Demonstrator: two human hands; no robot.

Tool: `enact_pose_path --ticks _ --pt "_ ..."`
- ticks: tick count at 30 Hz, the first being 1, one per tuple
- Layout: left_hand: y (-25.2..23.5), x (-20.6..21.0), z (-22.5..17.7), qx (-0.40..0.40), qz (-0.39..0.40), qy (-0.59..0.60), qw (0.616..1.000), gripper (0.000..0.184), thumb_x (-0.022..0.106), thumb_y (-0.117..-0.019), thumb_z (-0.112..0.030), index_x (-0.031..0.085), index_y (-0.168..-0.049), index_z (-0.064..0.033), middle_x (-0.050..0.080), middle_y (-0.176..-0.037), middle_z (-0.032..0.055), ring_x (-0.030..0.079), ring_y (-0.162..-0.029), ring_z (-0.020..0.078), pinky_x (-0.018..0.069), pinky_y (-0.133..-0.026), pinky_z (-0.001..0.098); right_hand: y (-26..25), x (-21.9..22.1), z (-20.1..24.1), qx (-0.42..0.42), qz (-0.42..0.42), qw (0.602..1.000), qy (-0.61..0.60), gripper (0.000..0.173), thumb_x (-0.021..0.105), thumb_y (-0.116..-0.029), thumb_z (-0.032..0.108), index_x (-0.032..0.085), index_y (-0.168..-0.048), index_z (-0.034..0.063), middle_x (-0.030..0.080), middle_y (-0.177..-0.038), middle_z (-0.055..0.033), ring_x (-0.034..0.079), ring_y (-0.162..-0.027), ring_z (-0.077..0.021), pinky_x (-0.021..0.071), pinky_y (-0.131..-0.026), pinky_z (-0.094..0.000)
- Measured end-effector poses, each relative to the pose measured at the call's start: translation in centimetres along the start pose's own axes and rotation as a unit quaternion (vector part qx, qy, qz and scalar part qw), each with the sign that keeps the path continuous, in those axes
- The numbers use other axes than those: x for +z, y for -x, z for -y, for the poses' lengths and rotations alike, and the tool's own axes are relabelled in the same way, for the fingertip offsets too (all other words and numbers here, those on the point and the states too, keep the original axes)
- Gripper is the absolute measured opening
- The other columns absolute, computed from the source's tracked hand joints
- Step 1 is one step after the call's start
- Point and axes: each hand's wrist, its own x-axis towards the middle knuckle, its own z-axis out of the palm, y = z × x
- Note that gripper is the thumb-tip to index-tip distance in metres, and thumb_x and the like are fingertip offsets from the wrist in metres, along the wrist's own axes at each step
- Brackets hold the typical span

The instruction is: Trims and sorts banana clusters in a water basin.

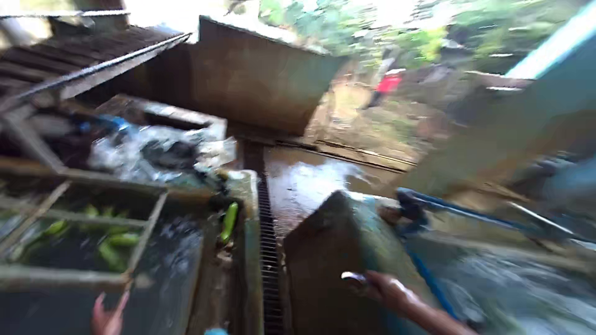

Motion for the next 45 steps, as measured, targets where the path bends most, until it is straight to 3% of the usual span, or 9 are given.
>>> enact_pose_path --ticks 7,12,17,26,29,31,36,39,45 --pt "-4.4 4.0 -3.9 -0.069 -0.085 -0.090 0.990 0.087 0.079 -0.0896 -0.030 0.033 -0.153 0.0088 0.031 -0.158 0.0339 0.034 -0.147 0.0439 0.0318 -0.121 0.0508 -5.7 8.8 27.9 -0.371 0.167 0.914 -0.007 0.027 0.067 -0.0977 0.020 0.072 -0.118 0.0035 0.074 -0.103 -0.0182 0.072 -0.094 -0.0360 0.0556 -0.087 -0.0610" --pt "-11.3 4.6 -4.2 -0.055 -0.137 0.044 0.988 0.116 0.088 -0.0802 -0.028 0.010 -0.161 0.0013 0.030 -0.160 0.0313 0.034 -0.148 0.0397 0.0303 -0.121 0.0493 -7.8 7.8 36.4 -0.443 0.203 0.872 0.046 0.023 0.066 -0.0984 0.015 0.073 -0.116 0.0023 0.074 -0.103 -0.0195 0.072 -0.090 -0.0372 0.0564 -0.083 -0.0606" --pt "-14.8 3.5 -0.6 -0.041 0.017 0.191 0.981 0.077 0.078 -0.0862 -0.004 0.035 -0.148 0.0105 0.056 -0.137 0.0269 0.059 -0.125 0.0264 0.0476 -0.108 0.0378 -10.9 9.3 40.9 -0.476 0.171 0.855 0.113 0.023 0.068 -0.0957 0.016 0.074 -0.115 0.0055 0.075 -0.102 -0.0170 0.073 -0.088 -0.0363 0.0578 -0.079 -0.0607" --pt "2.1 -8.3 4.0 0.099 -0.059 -0.233 0.966 0.096 0.090 -0.0664 -0.026 0.048 -0.148 0.0009 0.060 -0.136 0.0288 0.053 -0.130 0.0483 0.0290 -0.117 0.0647 -6.2 15.1 49.9 -0.613 0.181 0.759 0.121 0.025 0.062 -0.0993 0.018 0.072 -0.121 0.0089 0.071 -0.116 -0.0176 0.073 -0.092 -0.0353 0.0588 -0.078 -0.0574" --pt "10.9 -10.1 4.4 0.094 -0.087 -0.319 0.939 0.085 0.093 -0.0620 -0.016 0.061 -0.141 -0.0073 0.066 -0.127 0.0251 0.054 -0.126 0.0523 0.0155 -0.117 0.0749 -3.2 18.0 52.6 -0.482 0.208 0.851 -0.002 0.050 0.059 -0.1039 0.026 0.051 -0.144 -0.0029 0.068 -0.124 -0.0176 0.069 -0.104 -0.0283 0.0552 -0.094 -0.0479" --pt "16.4 -9.2 5.7 0.111 -0.175 -0.321 0.924 0.079 0.094 -0.0554 -0.010 0.070 -0.130 -0.0137 0.067 -0.125 0.0252 0.051 -0.127 0.0578 0.0155 -0.110 0.0830 -2.5 21.8 52.9 -0.283 0.246 0.903 -0.208 0.059 0.056 -0.1068 0.031 0.036 -0.154 0.0016 0.069 -0.100 -0.0105 0.058 -0.069 -0.0115 0.0500 -0.065 -0.0288" --pt "25.2 -4.5 9.1 -0.106 -0.403 0.104 0.903 0.114 0.082 -0.0779 -0.036 0.014 -0.159 0.0069 0.000 -0.165 0.0335 0.006 -0.155 0.0429 0.0155 -0.125 0.0521 -0.7 30.1 51.5 0.026 0.338 0.856 -0.391 0.043 0.053 -0.1046 0.052 0.052 -0.116 0.0101 0.043 -0.065 0.0009 0.040 -0.045 -0.0095 0.0419 -0.043 -0.0263" --pt "23.9 -6.5 10.6 -0.320 -0.402 0.385 0.767 0.061 0.058 -0.1037 -0.033 0.035 -0.155 -0.0080 0.047 -0.150 0.0206 0.053 -0.129 0.0327 0.0496 -0.099 0.0541 0.1 32.4 51.5 0.053 0.335 0.856 -0.390 0.045 0.060 -0.1015 0.051 0.053 -0.105 0.0068 0.043 -0.066 -0.0007 0.041 -0.048 -0.0122 0.0450 -0.047 -0.0307" --pt "22.6 -8.4 12.4 -0.283 -0.306 0.508 0.754 0.044 0.043 -0.1085 -0.030 0.042 -0.145 -0.0056 0.061 -0.127 0.0209 0.066 -0.106 0.0322 0.0578 -0.081 0.0528 1.1 28.6 51.7 -0.349 0.224 0.884 -0.217 0.040 0.042 -0.1113 0.026 0.056 -0.129 -0.0067 0.067 -0.104 -0.0165 0.063 -0.076 -0.0174 0.0557 -0.072 -0.0353"
